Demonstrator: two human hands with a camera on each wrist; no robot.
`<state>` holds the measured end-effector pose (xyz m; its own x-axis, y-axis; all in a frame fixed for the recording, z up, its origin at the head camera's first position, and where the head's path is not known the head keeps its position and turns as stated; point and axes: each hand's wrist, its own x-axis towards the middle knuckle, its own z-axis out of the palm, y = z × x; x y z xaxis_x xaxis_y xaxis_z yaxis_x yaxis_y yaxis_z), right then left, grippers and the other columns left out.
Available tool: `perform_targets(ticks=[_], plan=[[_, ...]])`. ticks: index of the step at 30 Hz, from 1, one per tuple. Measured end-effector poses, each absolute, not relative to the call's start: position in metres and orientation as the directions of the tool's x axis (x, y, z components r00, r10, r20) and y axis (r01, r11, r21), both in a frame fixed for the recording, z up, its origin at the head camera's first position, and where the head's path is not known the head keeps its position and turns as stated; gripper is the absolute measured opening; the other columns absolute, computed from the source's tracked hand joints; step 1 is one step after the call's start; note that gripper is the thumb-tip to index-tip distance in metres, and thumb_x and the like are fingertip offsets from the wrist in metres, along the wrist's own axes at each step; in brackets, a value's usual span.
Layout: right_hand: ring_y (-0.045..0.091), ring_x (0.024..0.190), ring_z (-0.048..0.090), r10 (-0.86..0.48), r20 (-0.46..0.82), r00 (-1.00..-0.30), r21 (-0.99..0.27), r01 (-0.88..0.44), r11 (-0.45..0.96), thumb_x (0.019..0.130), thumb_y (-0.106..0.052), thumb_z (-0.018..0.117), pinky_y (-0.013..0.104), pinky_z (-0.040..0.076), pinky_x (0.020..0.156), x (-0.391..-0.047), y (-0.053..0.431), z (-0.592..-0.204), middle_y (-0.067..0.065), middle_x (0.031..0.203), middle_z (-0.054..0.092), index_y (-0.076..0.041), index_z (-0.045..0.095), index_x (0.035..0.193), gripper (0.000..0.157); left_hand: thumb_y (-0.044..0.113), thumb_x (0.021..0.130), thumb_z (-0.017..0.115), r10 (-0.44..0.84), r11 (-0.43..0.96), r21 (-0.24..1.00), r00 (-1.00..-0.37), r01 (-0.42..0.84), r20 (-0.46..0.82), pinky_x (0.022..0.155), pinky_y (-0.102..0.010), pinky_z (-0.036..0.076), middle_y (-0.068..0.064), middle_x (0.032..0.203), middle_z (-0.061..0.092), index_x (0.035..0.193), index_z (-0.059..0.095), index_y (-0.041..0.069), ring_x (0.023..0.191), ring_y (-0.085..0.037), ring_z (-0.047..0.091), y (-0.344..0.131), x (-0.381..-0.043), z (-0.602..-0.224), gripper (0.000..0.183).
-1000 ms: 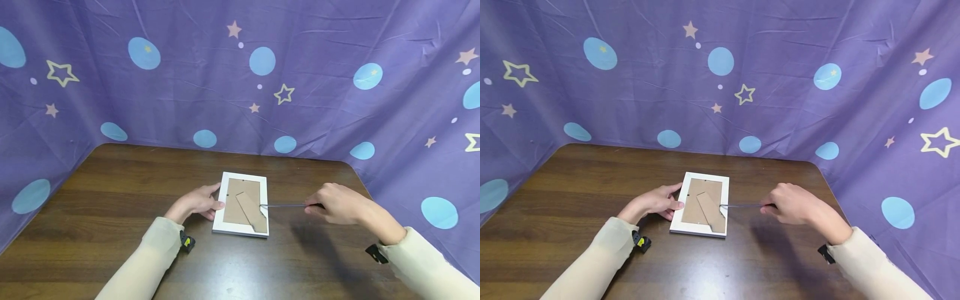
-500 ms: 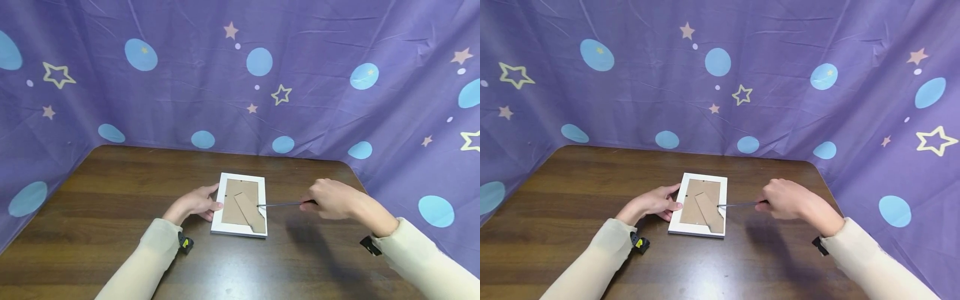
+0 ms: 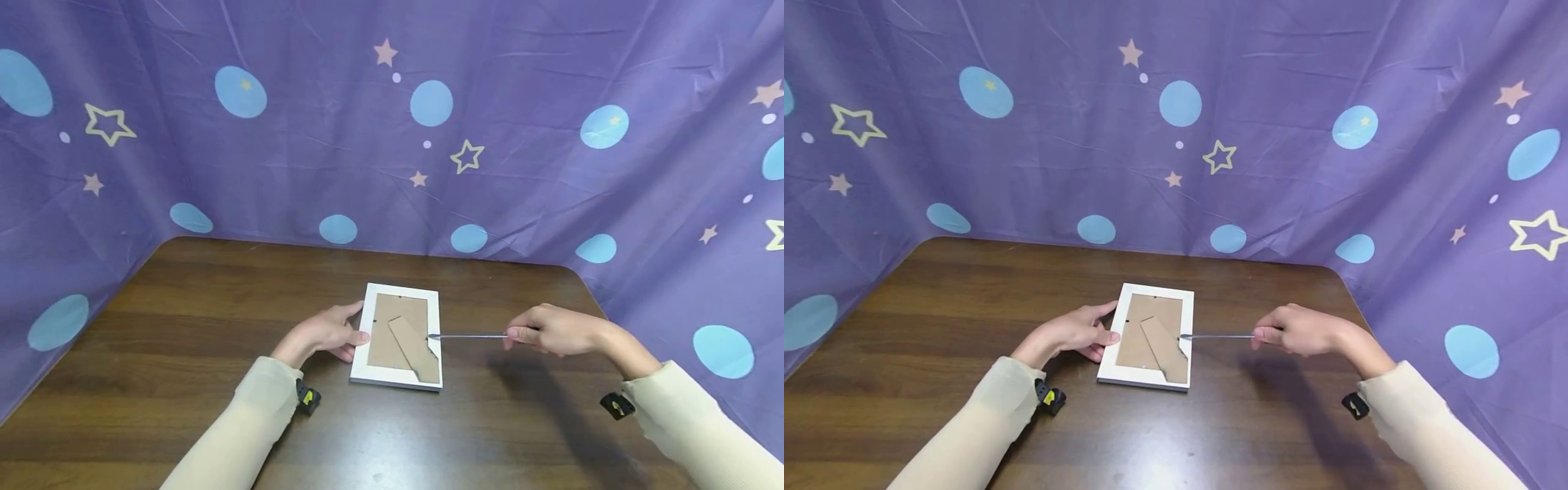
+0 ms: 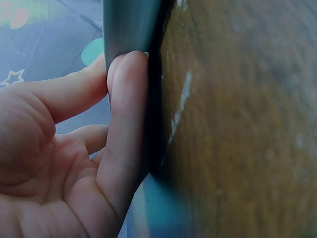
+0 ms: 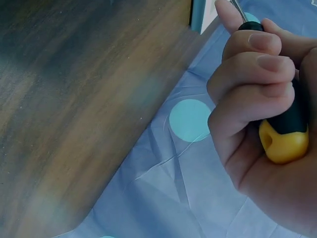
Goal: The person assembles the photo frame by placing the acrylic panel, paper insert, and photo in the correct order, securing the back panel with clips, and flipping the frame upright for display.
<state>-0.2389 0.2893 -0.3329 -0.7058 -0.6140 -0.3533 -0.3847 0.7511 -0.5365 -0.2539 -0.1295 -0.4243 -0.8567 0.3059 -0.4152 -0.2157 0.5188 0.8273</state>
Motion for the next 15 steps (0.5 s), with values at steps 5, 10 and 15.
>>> perform_targets(ticks=[5, 10, 15], plan=[[0.003, 0.046, 0.04, -0.622, -0.353, -0.699, -0.558, -0.376, 0.739, 0.115, -0.034, 0.049, 0.023, 0.041, 0.041, -0.2381, 0.289, -0.333, -0.01, 0.058, 0.043, -0.022, 0.076, 0.108, 0.03, 0.009, 0.102, 0.072, 0.312, 0.514, 0.831, -0.856, -0.212, -0.412, 0.066, -0.032, 0.068, -0.016, 0.087, 0.063, 0.17, 0.022, 0.008, 0.066, -0.019, 0.067, -0.1298, -0.2534, -0.4238, 0.084], [0.004, 0.046, 0.037, -0.612, -0.367, -0.701, -0.567, -0.353, 0.744, 0.115, -0.034, 0.049, 0.023, 0.039, 0.04, -0.2364, 0.2877, -0.3335, -0.009, 0.057, 0.04, -0.022, 0.076, 0.108, 0.03, 0.009, 0.102, 0.071, 0.324, 0.503, 0.839, -0.855, -0.208, -0.406, 0.066, -0.033, 0.068, -0.016, 0.085, 0.063, 0.169, 0.021, 0.006, 0.065, -0.018, 0.066, -0.1296, -0.2527, -0.4234, 0.084], [0.003, 0.046, 0.037, -0.611, -0.373, -0.698, -0.567, -0.35, 0.746, 0.115, -0.034, 0.048, 0.021, 0.038, 0.039, -0.2361, 0.2875, -0.3355, -0.011, 0.056, 0.04, -0.024, 0.076, 0.107, 0.03, 0.008, 0.102, 0.071, 0.326, 0.506, 0.839, -0.856, -0.201, -0.401, 0.066, -0.033, 0.068, -0.016, 0.084, 0.063, 0.169, 0.021, 0.005, 0.065, -0.019, 0.066, -0.1293, -0.2526, -0.4224, 0.084]])
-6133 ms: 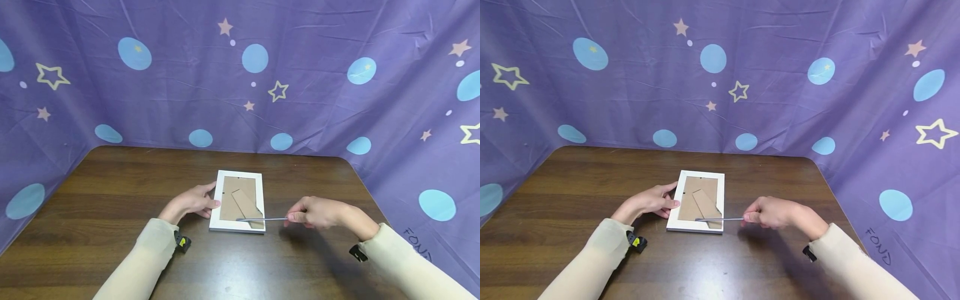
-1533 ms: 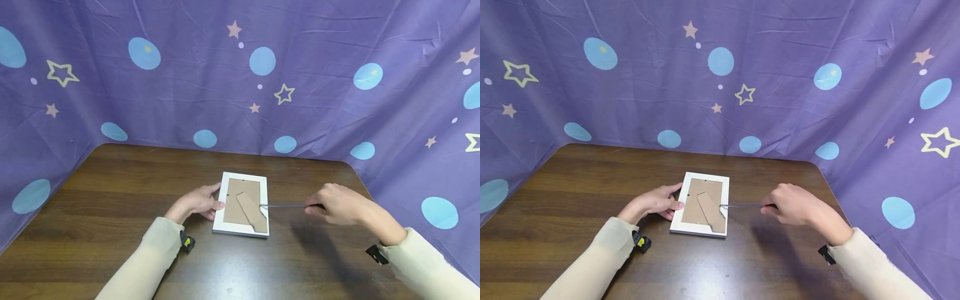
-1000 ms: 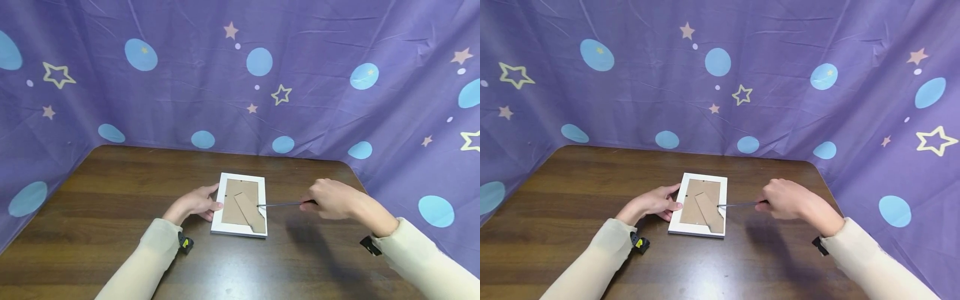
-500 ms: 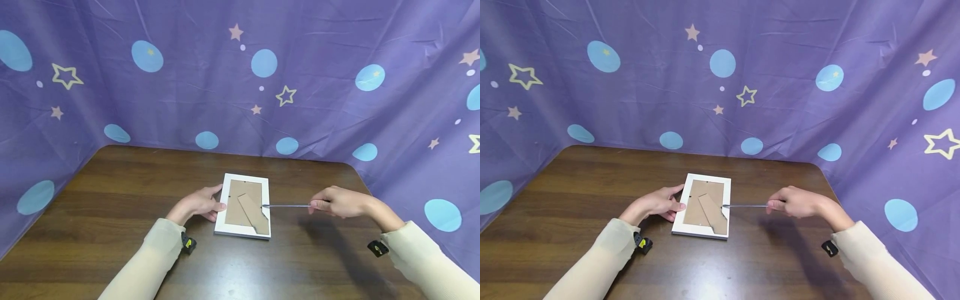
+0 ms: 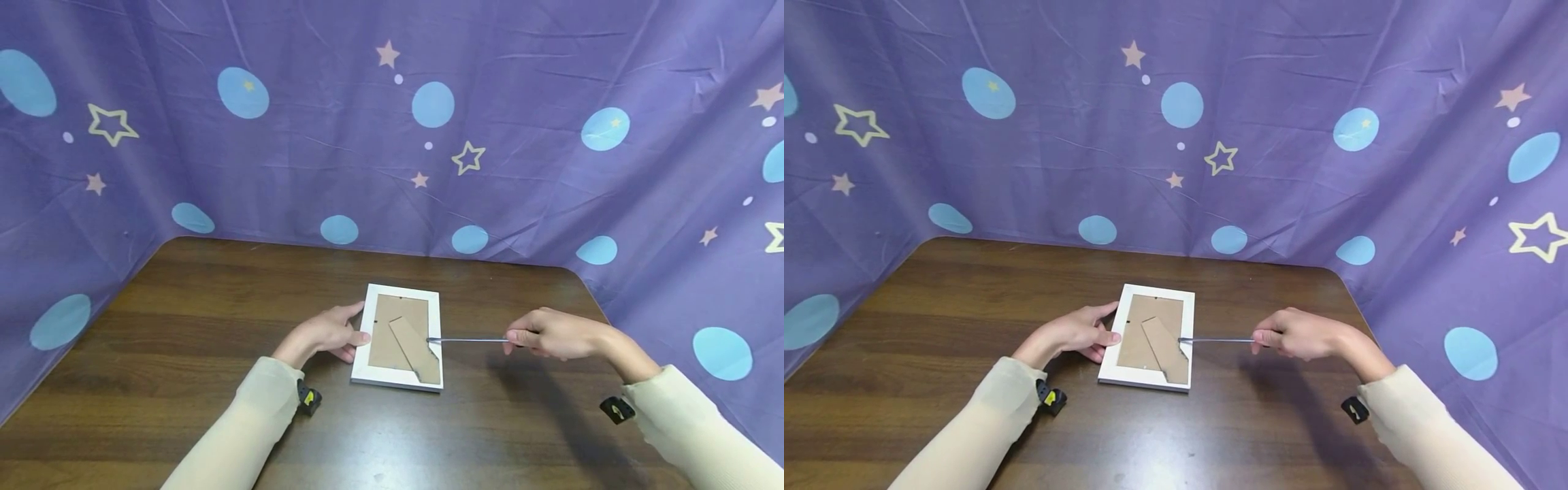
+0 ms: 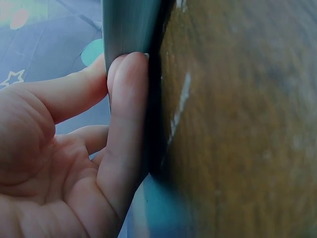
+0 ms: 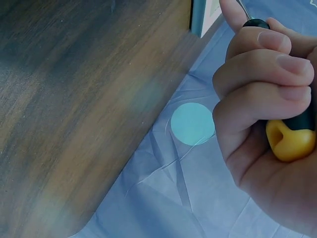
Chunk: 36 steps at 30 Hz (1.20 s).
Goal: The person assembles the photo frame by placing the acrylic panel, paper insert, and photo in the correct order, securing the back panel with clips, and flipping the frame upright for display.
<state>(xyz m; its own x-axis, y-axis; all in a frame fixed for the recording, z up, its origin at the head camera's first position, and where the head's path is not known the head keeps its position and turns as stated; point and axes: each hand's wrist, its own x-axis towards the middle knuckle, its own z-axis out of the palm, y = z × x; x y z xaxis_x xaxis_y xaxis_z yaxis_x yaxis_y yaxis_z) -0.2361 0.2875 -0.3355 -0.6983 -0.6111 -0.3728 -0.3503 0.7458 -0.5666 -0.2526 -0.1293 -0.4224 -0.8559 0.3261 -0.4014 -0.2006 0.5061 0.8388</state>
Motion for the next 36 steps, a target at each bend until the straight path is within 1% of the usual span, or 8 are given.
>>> perform_targets(ticks=[6, 14, 21, 27, 32, 36], plan=[[0.003, 0.047, 0.036, -0.625, -0.366, -0.689, -0.55, -0.382, 0.743, 0.115, -0.033, 0.048, 0.022, 0.038, 0.041, -0.237, 0.285, -0.333, -0.01, 0.056, 0.038, -0.024, 0.076, 0.104, 0.031, 0.009, 0.102, 0.071, 0.321, 0.518, 0.833, -0.857, -0.196, -0.402, 0.065, -0.033, 0.068, -0.016, 0.084, 0.063, 0.169, 0.021, 0.005, 0.065, -0.018, 0.065, -0.129, -0.252, -0.422, 0.083], [0.005, 0.051, 0.034, -0.595, -0.409, -0.692, -0.487, -0.386, 0.783, 0.114, -0.033, 0.049, 0.023, 0.038, 0.05, -0.241, 0.276, -0.323, -0.01, 0.057, 0.036, -0.026, 0.075, 0.101, 0.03, 0.007, 0.102, 0.071, 0.313, 0.523, 0.829, -0.86, -0.197, -0.402, 0.064, -0.032, 0.067, -0.015, 0.081, 0.063, 0.169, 0.022, 0.005, 0.062, -0.017, 0.065, -0.128, -0.252, -0.423, 0.084], [0.004, 0.054, 0.039, -0.577, -0.434, -0.692, -0.433, -0.402, 0.807, 0.114, -0.031, 0.051, 0.022, 0.04, 0.057, -0.242, 0.266, -0.312, -0.011, 0.057, 0.039, -0.027, 0.076, 0.099, 0.029, 0.007, 0.102, 0.071, 0.312, 0.521, 0.829, -0.86, -0.2, -0.404, 0.064, -0.032, 0.067, -0.014, 0.08, 0.061, 0.169, 0.021, 0.005, 0.062, -0.017, 0.064, -0.127, -0.253, -0.422, 0.084], [0.005, 0.055, 0.039, -0.559, -0.442, -0.702, -0.422, -0.388, 0.819, 0.113, -0.03, 0.052, 0.023, 0.039, 0.056, -0.242, 0.261, -0.307, -0.01, 0.058, 0.041, -0.026, 0.076, 0.097, 0.029, 0.006, 0.102, 0.071, 0.315, 0.513, 0.836, -0.863, -0.197, -0.396, 0.063, -0.033, 0.067, -0.014, 0.08, 0.06, 0.169, 0.022, 0.005, 0.06, -0.017, 0.063, -0.128, -0.253, -0.422, 0.084], [0.006, 0.058, 0.042, -0.539, -0.463, -0.703, -0.393, -0.382, 0.836, 0.113, -0.029, 0.052, 0.025, 0.042, 0.06, -0.242, 0.256, -0.303, -0.009, 0.06, 0.042, -0.028, 0.075, 0.095, 0.03, 0.006, 0.101, 0.072, 0.315, 0.508, 0.839, -0.865, -0.194, -0.39, 0.064, -0.033, 0.068, -0.014, 0.08, 0.06, 0.168, 0.022, 0.003, 0.06, -0.016, 0.063, -0.127, -0.252, -0.423, 0.083], [0.007, 0.063, 0.046, -0.533, -0.474, -0.7, -0.353, -0.403, 0.844, 0.113, -0.029, 0.052, 0.026, 0.046, 0.064, -0.243, 0.25, -0.299, -0.009, 0.068, 0.049, -0.029, 0.076, 0.094, 0.031, 0.006, 0.101, 0.072, 0.309, 0.513, 0.836, -0.866, -0.196, -0.393, 0.064, -0.033, 0.068, -0.014, 0.081, 0.06, 0.168, 0.022, 0.003, 0.061, -0.016, 0.063, -0.127, -0.252, -0.423, 0.083]])
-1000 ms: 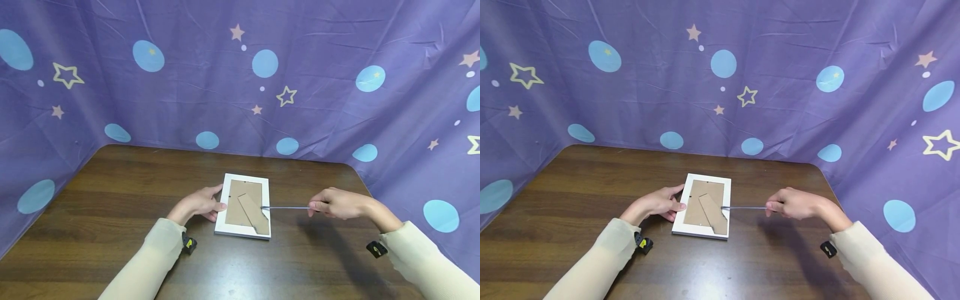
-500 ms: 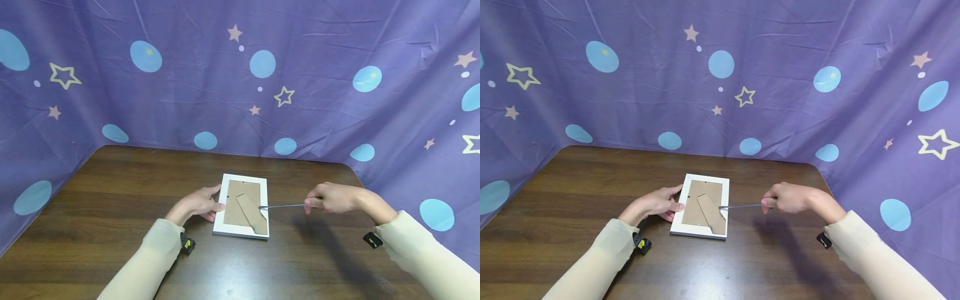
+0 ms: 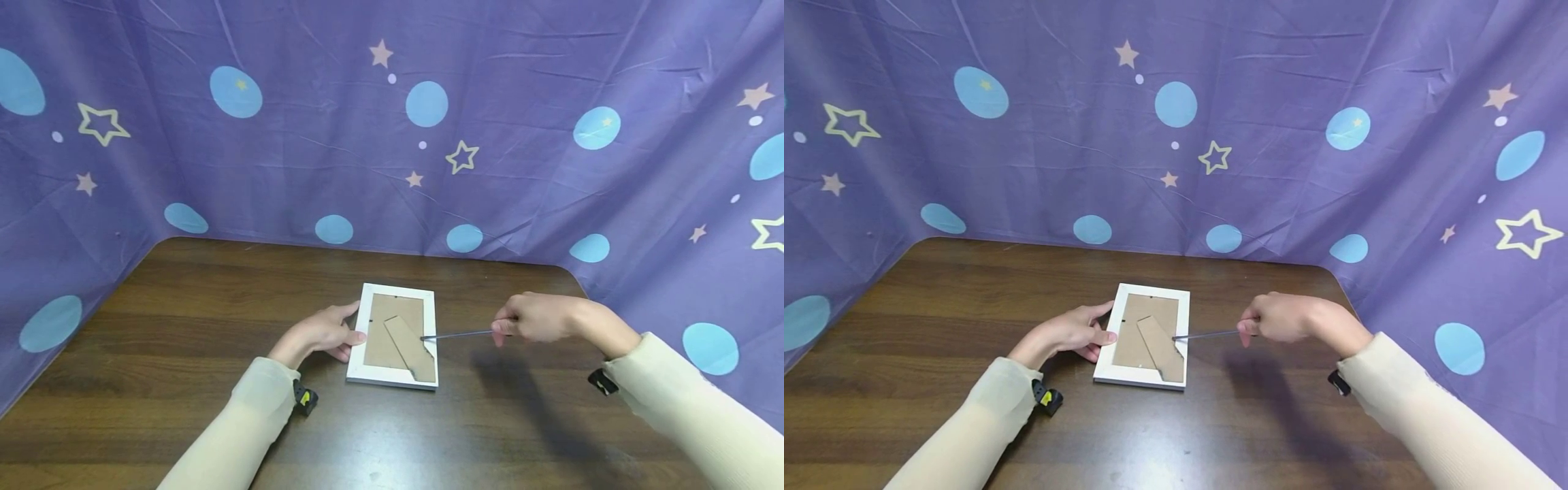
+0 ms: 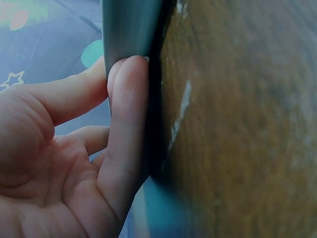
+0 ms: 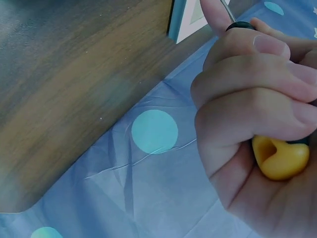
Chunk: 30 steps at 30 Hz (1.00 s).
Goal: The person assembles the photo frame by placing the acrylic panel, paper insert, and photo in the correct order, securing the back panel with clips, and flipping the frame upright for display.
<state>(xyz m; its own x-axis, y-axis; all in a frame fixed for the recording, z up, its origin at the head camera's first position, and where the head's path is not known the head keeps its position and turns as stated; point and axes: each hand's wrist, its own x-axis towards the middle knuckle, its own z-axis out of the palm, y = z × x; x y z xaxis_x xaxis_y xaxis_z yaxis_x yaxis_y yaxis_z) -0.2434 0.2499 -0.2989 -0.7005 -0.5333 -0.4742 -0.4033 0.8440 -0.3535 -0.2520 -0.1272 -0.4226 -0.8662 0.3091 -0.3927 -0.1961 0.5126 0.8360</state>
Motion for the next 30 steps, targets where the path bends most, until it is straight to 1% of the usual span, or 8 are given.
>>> perform_targets(ticks=[3, 7, 9, 18, 24, 30], plan=[[0.007, 0.062, 0.045, -0.525, -0.49, -0.696, -0.335, -0.405, 0.851, 0.113, -0.028, 0.052, 0.027, 0.046, 0.064, -0.244, 0.246, -0.295, -0.009, 0.067, 0.047, -0.028, 0.076, 0.094, 0.031, 0.006, 0.101, 0.072, 0.308, 0.511, 0.837, -0.867, -0.197, -0.393, 0.064, -0.033, 0.068, -0.014, 0.082, 0.06, 0.168, 0.022, 0.003, 0.061, -0.017, 0.063, -0.127, -0.252, -0.423, 0.084], [0.007, 0.058, 0.041, -0.496, -0.522, -0.694, -0.326, -0.375, 0.868, 0.114, -0.028, 0.051, 0.026, 0.043, 0.059, -0.244, 0.241, -0.291, -0.008, 0.058, 0.04, -0.027, 0.076, 0.093, 0.032, 0.007, 0.101, 0.072, 0.311, 0.517, 0.834, -0.865, -0.194, -0.394, 0.065, -0.033, 0.068, -0.014, 0.082, 0.06, 0.168, 0.022, 0.004, 0.062, -0.017, 0.064, -0.127, -0.252, -0.423, 0.084], [0.007, 0.057, 0.04, -0.484, -0.532, -0.695, -0.318, -0.366, 0.875, 0.114, -0.027, 0.05, 0.025, 0.041, 0.057, -0.244, 0.239, -0.29, -0.009, 0.057, 0.039, -0.026, 0.076, 0.093, 0.033, 0.007, 0.101, 0.072, 0.313, 0.517, 0.834, -0.864, -0.194, -0.395, 0.065, -0.033, 0.068, -0.014, 0.082, 0.06, 0.169, 0.022, 0.004, 0.062, -0.017, 0.064, -0.127, -0.252, -0.423, 0.084], [0.007, 0.053, 0.041, -0.437, -0.574, -0.693, -0.262, -0.35, 0.899, 0.114, -0.027, 0.048, 0.023, 0.039, 0.053, -0.243, 0.225, -0.278, -0.007, 0.057, 0.04, -0.023, 0.076, 0.096, 0.034, 0.007, 0.101, 0.072, 0.321, 0.489, 0.846, -0.857, -0.214, -0.402, 0.066, -0.034, 0.068, -0.014, 0.084, 0.06, 0.169, 0.02, 0.005, 0.063, -0.018, 0.065, -0.128, -0.253, -0.423, 0.086], [0.008, 0.045, 0.035, -0.382, -0.632, -0.674, -0.247, -0.291, 0.924, 0.115, -0.025, 0.045, 0.02, 0.03, 0.04, -0.246, 0.217, -0.272, -0.005, 0.057, 0.036, -0.021, 0.075, 0.1, 0.034, 0.008, 0.101, 0.073, 0.315, 0.506, 0.838, -0.861, -0.203, -0.399, 0.065, -0.034, 0.068, -0.014, 0.083, 0.06, 0.169, 0.021, 0.004, 0.062, -0.018, 0.064, -0.128, -0.253, -0.423, 0.086], [0.009, 0.044, 0.033, -0.359, -0.658, -0.662, -0.268, -0.24, 0.933, 0.115, -0.025, 0.044, 0.019, 0.028, 0.038, -0.246, 0.216, -0.272, -0.004, 0.057, 0.036, -0.019, 0.074, 0.104, 0.033, 0.008, 0.101, 0.073, 0.317, 0.516, 0.834, -0.862, -0.195, -0.397, 0.064, -0.033, 0.068, -0.014, 0.082, 0.06, 0.169, 0.022, 0.004, 0.062, -0.017, 0.064, -0.127, -0.252, -0.423, 0.085]])
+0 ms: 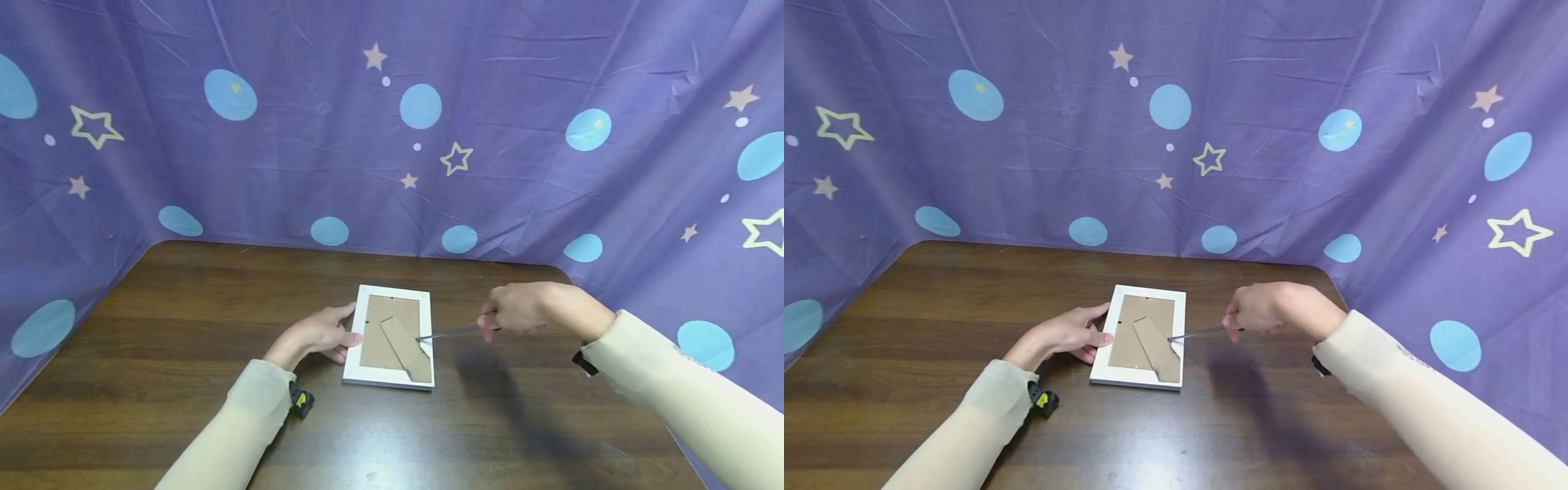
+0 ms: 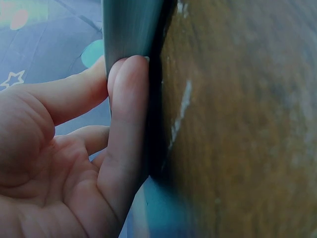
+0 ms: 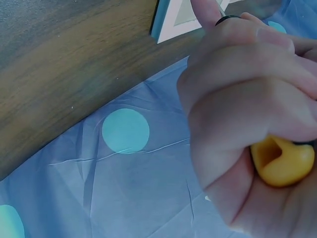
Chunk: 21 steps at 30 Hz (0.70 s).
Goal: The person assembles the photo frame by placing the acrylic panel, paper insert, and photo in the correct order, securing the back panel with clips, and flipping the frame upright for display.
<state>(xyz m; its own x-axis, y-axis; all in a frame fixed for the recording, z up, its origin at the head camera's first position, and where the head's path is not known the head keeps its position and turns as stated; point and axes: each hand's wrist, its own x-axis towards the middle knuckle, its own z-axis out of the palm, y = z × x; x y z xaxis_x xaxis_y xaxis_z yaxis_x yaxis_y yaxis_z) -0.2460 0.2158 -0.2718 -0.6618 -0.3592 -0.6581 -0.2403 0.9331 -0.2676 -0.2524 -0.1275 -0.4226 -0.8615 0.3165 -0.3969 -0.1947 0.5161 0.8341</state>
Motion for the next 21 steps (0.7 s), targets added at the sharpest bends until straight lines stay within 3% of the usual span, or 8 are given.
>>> perform_targets(ticks=[14, 18, 21], plan=[[0.008, 0.046, 0.025, -0.373, -0.621, -0.689, -0.41, -0.12, 0.904, 0.115, -0.031, 0.049, 0.019, 0.022, 0.04, -0.233, 0.236, -0.293, -0.006, 0.055, 0.029, -0.02, 0.074, 0.103, 0.029, 0.008, 0.102, 0.072, 0.32, 0.513, 0.835, -0.858, -0.2, -0.402, 0.065, -0.033, 0.068, -0.016, 0.085, 0.061, 0.169, 0.021, 0.005, 0.065, -0.019, 0.065, -0.128, -0.253, -0.422, 0.085], [0.008, 0.046, 0.026, -0.394, -0.602, -0.695, -0.419, -0.146, 0.896, 0.114, -0.032, 0.049, 0.02, 0.023, 0.04, -0.234, 0.239, -0.294, -0.006, 0.055, 0.029, -0.021, 0.074, 0.102, 0.029, 0.01, 0.102, 0.073, 0.311, 0.517, 0.832, -0.861, -0.201, -0.402, 0.065, -0.033, 0.068, -0.016, 0.086, 0.061, 0.169, 0.022, 0.007, 0.066, -0.019, 0.065, -0.129, -0.252, -0.423, 0.084], [0.007, 0.049, 0.031, -0.445, -0.554, -0.704, -0.409, -0.235, 0.882, 0.115, -0.031, 0.049, 0.021, 0.03, 0.045, -0.233, 0.246, -0.298, -0.008, 0.057, 0.033, -0.024, 0.074, 0.1, 0.029, 0.01, 0.101, 0.073, 0.315, 0.514, 0.835, -0.862, -0.196, -0.397, 0.065, -0.033, 0.068, -0.016, 0.087, 0.062, 0.169, 0.023, 0.007, 0.066, -0.019, 0.065, -0.128, -0.253, -0.424, 0.084]])
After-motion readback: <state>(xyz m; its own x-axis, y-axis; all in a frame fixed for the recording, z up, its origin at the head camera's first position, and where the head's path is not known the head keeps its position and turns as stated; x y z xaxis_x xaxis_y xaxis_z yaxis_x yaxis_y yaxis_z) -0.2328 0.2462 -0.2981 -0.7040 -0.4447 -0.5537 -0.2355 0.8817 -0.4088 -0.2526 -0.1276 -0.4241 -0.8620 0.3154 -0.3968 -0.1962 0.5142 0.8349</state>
